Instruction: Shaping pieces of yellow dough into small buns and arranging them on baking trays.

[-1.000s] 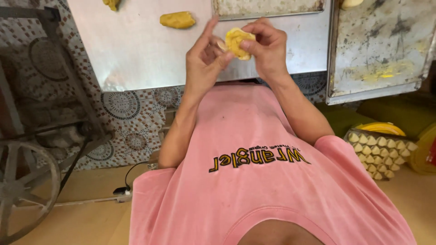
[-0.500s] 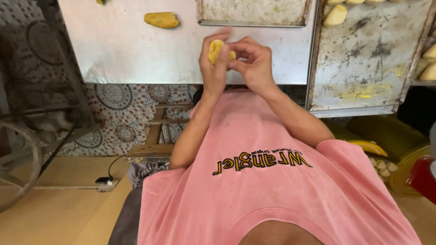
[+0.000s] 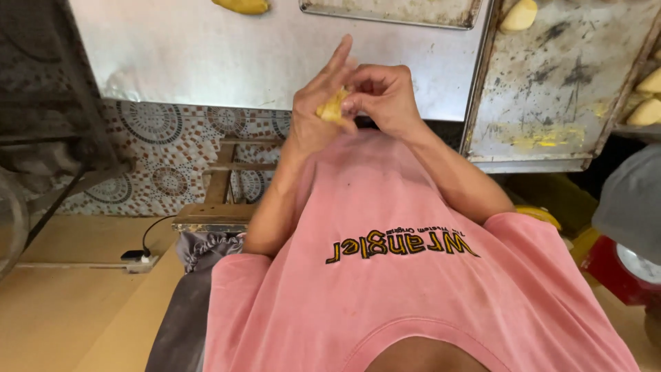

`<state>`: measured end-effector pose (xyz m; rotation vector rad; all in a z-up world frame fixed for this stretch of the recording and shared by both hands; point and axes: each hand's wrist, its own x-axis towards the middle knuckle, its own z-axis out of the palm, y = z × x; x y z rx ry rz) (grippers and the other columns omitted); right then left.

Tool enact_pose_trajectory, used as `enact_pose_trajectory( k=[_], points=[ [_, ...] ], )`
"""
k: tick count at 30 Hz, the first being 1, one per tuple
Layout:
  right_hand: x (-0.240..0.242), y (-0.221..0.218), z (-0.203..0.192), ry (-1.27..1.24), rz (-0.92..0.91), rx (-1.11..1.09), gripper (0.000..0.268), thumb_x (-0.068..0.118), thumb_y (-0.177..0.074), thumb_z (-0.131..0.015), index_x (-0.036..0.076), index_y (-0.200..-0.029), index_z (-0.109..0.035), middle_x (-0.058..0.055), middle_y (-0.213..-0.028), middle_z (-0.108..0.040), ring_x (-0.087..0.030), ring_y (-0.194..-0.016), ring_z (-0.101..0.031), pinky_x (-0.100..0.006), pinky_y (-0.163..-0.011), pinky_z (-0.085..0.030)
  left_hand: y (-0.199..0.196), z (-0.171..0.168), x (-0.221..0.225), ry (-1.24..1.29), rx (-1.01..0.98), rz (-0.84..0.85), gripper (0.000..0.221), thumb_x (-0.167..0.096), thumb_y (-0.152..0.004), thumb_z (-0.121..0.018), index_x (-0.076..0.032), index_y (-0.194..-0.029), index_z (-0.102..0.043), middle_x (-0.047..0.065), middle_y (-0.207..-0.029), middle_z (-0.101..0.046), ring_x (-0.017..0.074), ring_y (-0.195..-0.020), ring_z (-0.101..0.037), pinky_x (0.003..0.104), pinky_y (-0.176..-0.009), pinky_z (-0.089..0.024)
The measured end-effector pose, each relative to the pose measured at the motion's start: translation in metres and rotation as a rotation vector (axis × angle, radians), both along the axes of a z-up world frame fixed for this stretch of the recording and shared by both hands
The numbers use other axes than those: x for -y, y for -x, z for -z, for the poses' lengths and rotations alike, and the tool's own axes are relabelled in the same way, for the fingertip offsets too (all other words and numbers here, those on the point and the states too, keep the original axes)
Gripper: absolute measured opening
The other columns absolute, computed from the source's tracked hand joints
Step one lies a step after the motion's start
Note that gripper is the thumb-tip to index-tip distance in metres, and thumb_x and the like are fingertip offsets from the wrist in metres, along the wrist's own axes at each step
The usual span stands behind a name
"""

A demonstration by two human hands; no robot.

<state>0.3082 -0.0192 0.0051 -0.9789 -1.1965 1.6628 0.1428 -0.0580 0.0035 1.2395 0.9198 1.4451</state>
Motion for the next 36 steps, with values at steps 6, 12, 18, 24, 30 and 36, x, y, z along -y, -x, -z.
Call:
enact_pose_trajectory(
  k=[6, 12, 18, 24, 30, 36],
  points=[
    [-0.009, 0.016, -0.013, -0.353, -0.126, 0.260, 0.011, -0.003, -0.090, -0.081, 0.001, -0.088, -0.071, -0.010, -0.090, -0.062, -0.020, -0.078, -0.058, -0.032, -0.072, -0.047, 0.001, 0.032, -0.003, 0.129, -0.494, 0.114, 0.056, -0.046, -0.119, -0.033, -0.015, -0.166, -0.025, 0.009, -0.173, -0.030, 0.0310, -0.165, -0.030, 0.043, -0.139, -0.036],
    [-0.025, -0.022, 0.069, -0.793, -0.408, 0.845, 0.053, 0.021, -0.112, -0.063, -0.002, -0.155, -0.043, -0.024, -0.150, -0.058, -0.045, -0.148, -0.036, -0.061, -0.112, -0.038, 0.003, 0.168, -0.008, 0.602, -1.563, -0.131, 0.069, -0.063, -0.123, -0.042, -0.022, -0.173, -0.016, 0.005, -0.177, -0.004, 0.0322, -0.164, 0.003, 0.077, -0.119, 0.009],
    [-0.008, 0.002, 0.128, -0.711, -0.706, 0.929, 0.080, 0.025, -0.104, -0.065, -0.002, -0.162, -0.017, -0.025, -0.162, -0.051, -0.051, -0.153, -0.014, -0.070, -0.120, -0.002, 0.002, 0.150, 0.068, 0.341, -0.601, -0.083, 0.089, -0.058, -0.114, -0.042, -0.009, -0.167, 0.010, 0.016, -0.178, 0.002, 0.0304, -0.169, -0.001, 0.042, -0.140, 0.000],
    [-0.041, 0.028, 0.100, -0.919, -0.800, 0.971, 0.077, 0.025, -0.097, -0.071, -0.013, -0.156, -0.039, -0.030, -0.162, -0.045, -0.053, -0.149, -0.016, -0.076, -0.114, -0.008, 0.027, 0.136, 0.053, 0.209, -0.776, 0.035, 0.083, -0.056, -0.120, -0.033, -0.008, -0.167, 0.017, 0.018, -0.176, 0.010, 0.0309, -0.168, 0.005, 0.057, -0.139, 0.006],
    [-0.045, 0.110, 0.108, -1.073, -0.408, 1.263, 0.063, 0.063, -0.104, -0.060, 0.012, -0.141, -0.060, -0.012, -0.129, -0.063, -0.036, -0.111, -0.060, -0.062, -0.082, -0.038, 0.135, 0.090, 0.067, 0.330, -0.292, -0.210, 0.074, -0.049, -0.122, -0.047, -0.036, -0.169, 0.009, 0.001, -0.181, -0.007, 0.0255, -0.172, -0.006, 0.055, -0.144, -0.012],
    [-0.064, 0.140, 0.107, -1.146, -0.523, 1.177, 0.086, 0.077, -0.109, -0.021, 0.001, -0.113, -0.061, -0.015, -0.110, -0.058, -0.034, -0.101, -0.050, -0.053, -0.085, -0.034, 0.174, 0.080, 0.061, 0.433, -0.489, -0.326, 0.076, -0.064, -0.116, -0.046, -0.032, -0.169, -0.003, 0.013, -0.176, -0.032, 0.0098, -0.062, -0.061, 0.026, -0.070, -0.056]
  ],
)
